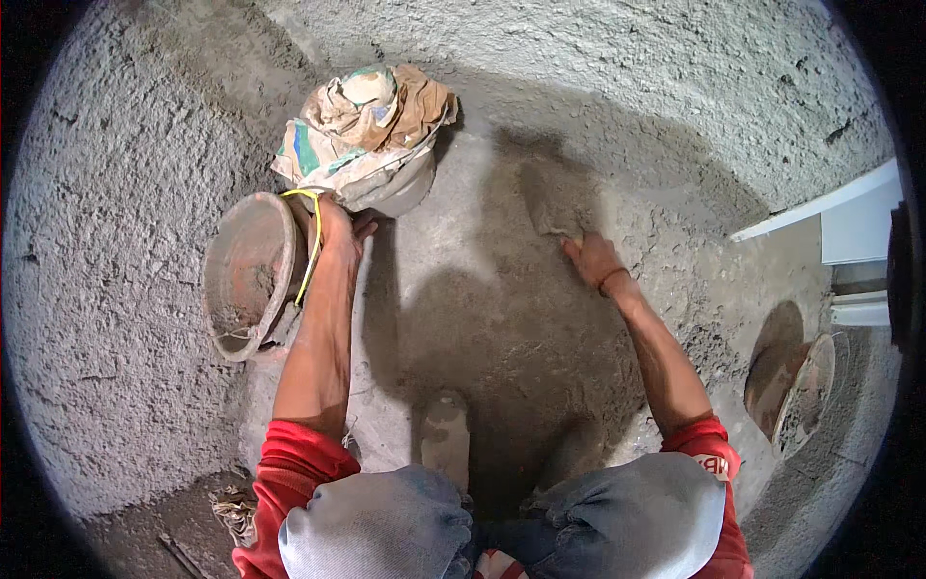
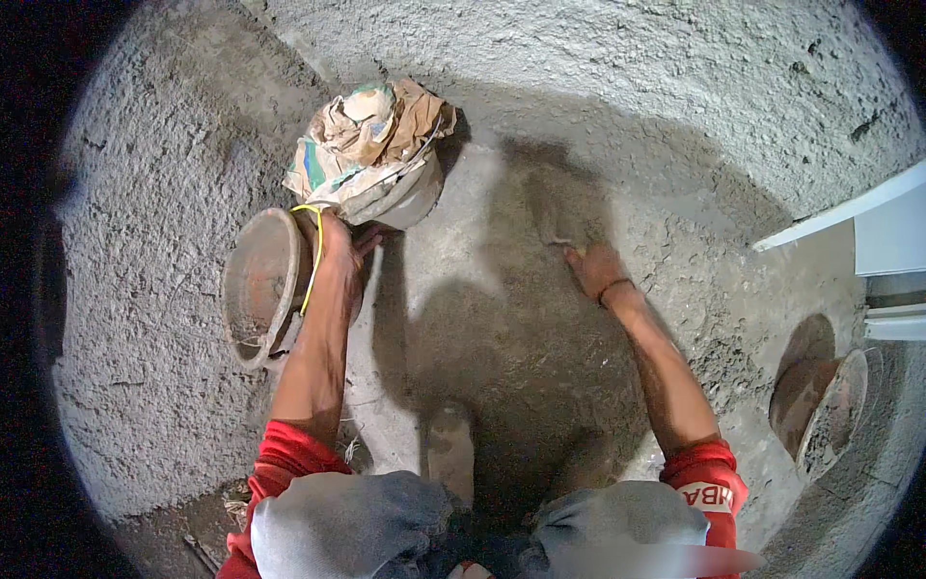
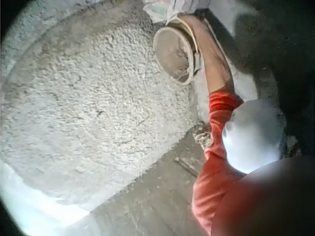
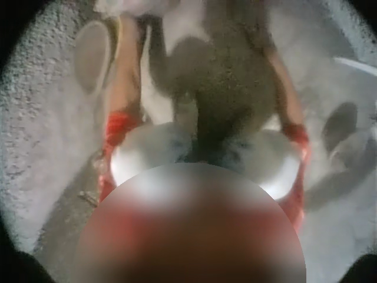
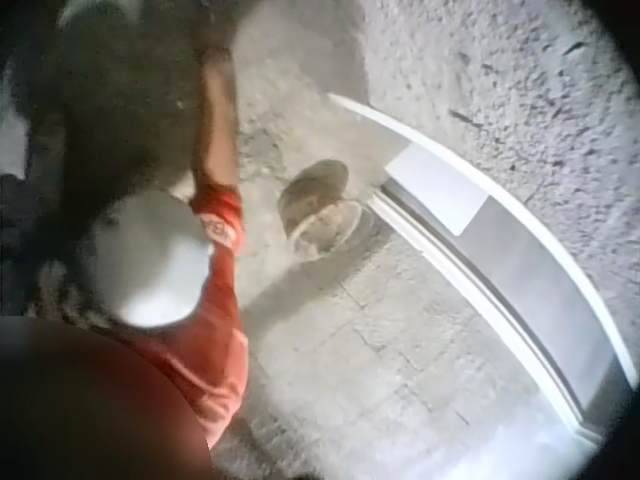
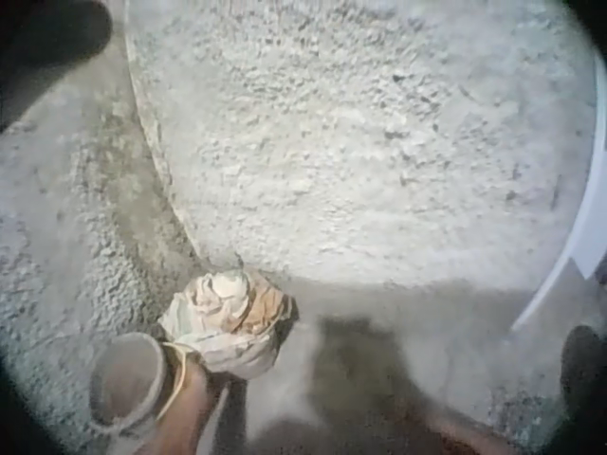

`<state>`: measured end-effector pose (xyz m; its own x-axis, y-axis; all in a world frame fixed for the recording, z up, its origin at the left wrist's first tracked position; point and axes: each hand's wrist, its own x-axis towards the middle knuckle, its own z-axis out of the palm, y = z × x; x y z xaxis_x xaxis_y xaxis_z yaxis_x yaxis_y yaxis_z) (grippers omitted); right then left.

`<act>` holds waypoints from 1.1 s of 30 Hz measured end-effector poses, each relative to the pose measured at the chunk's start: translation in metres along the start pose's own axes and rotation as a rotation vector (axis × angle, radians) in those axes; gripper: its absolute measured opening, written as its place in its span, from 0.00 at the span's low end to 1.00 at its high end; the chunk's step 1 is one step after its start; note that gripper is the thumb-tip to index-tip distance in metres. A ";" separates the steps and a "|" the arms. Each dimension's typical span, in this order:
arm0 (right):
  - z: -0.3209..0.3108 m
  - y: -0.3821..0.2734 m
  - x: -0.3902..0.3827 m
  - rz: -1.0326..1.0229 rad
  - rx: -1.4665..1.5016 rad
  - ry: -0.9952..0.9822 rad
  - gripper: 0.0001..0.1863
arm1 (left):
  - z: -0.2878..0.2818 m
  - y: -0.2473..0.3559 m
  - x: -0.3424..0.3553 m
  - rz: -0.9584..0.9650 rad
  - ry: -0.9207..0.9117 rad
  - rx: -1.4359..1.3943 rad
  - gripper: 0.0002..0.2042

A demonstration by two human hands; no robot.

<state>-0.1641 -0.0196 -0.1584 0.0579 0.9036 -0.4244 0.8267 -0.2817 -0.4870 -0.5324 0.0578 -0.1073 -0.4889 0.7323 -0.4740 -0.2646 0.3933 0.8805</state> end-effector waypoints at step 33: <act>0.051 0.025 -0.040 0.048 0.001 0.236 0.25 | -0.022 -0.029 0.049 0.250 0.069 0.180 0.22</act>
<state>-0.1747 -0.0796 -0.1921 0.2269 0.9395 -0.2567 0.8191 -0.3267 -0.4716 -0.5666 0.0701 -0.1564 -0.5768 0.7819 -0.2366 0.0190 0.3024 0.9530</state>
